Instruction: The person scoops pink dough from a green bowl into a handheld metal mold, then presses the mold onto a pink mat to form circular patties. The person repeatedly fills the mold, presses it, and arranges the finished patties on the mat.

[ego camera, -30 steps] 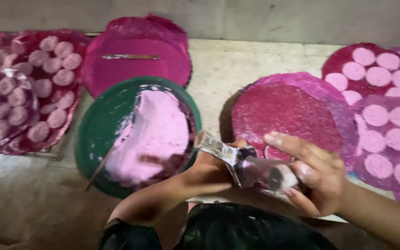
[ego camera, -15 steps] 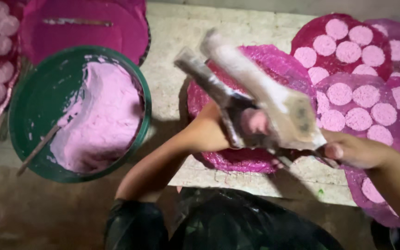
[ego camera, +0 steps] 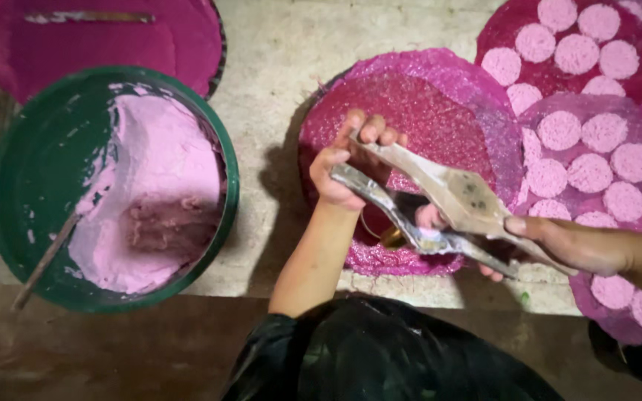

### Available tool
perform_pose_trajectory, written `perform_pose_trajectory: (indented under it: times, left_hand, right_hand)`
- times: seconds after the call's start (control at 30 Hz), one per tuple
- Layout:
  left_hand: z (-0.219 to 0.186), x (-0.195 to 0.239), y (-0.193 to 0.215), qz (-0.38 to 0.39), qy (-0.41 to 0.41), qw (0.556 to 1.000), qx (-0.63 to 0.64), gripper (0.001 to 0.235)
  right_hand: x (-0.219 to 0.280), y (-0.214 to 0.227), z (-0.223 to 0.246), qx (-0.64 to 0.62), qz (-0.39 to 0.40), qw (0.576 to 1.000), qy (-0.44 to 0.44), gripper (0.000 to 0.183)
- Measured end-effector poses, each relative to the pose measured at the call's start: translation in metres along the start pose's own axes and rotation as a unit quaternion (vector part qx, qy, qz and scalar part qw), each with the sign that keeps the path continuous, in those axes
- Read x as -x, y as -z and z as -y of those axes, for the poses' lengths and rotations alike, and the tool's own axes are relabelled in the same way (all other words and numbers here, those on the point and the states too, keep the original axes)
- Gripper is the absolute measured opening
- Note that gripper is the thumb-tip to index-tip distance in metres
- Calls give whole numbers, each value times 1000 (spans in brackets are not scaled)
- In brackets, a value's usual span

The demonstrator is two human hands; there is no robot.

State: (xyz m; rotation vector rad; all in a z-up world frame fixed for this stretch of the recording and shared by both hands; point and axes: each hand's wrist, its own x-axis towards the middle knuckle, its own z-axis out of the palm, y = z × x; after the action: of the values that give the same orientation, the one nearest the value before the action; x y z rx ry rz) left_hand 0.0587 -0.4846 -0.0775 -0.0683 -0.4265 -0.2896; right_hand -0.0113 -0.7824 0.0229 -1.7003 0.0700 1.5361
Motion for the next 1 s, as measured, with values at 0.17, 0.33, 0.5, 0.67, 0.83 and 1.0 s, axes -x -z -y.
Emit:
perform_pose_trajectory:
  times: [0.17,0.33,0.5,0.67,0.83,1.0]
  left_hand:
    - [7,5,24,-56,-55,992,97,26]
    - [-22,6,38,13,-66,994,86,28]
    - [-37,13,45,11,-57,991,122,19]
    - [-13,21,56,-48,-65,989,122,12]
    - [6,5,70,-30,-59,989,129,16]
    - [-9,-19,70,29,-22,990,133,21]
  right_hand:
    - [-7,-1,12,94,-57,991,-72,94]
    - [-22,-22,39,171,-113,977,-59,93]
    - [-29,-37,60,137,-138,979,-61,89]
    - [-21,-35,56,115,-133,980,-95,88]
    - [-15,-27,52,163,-206,961,-91,84]
    - [-23,-32,54,177,-257,950,-29,73]
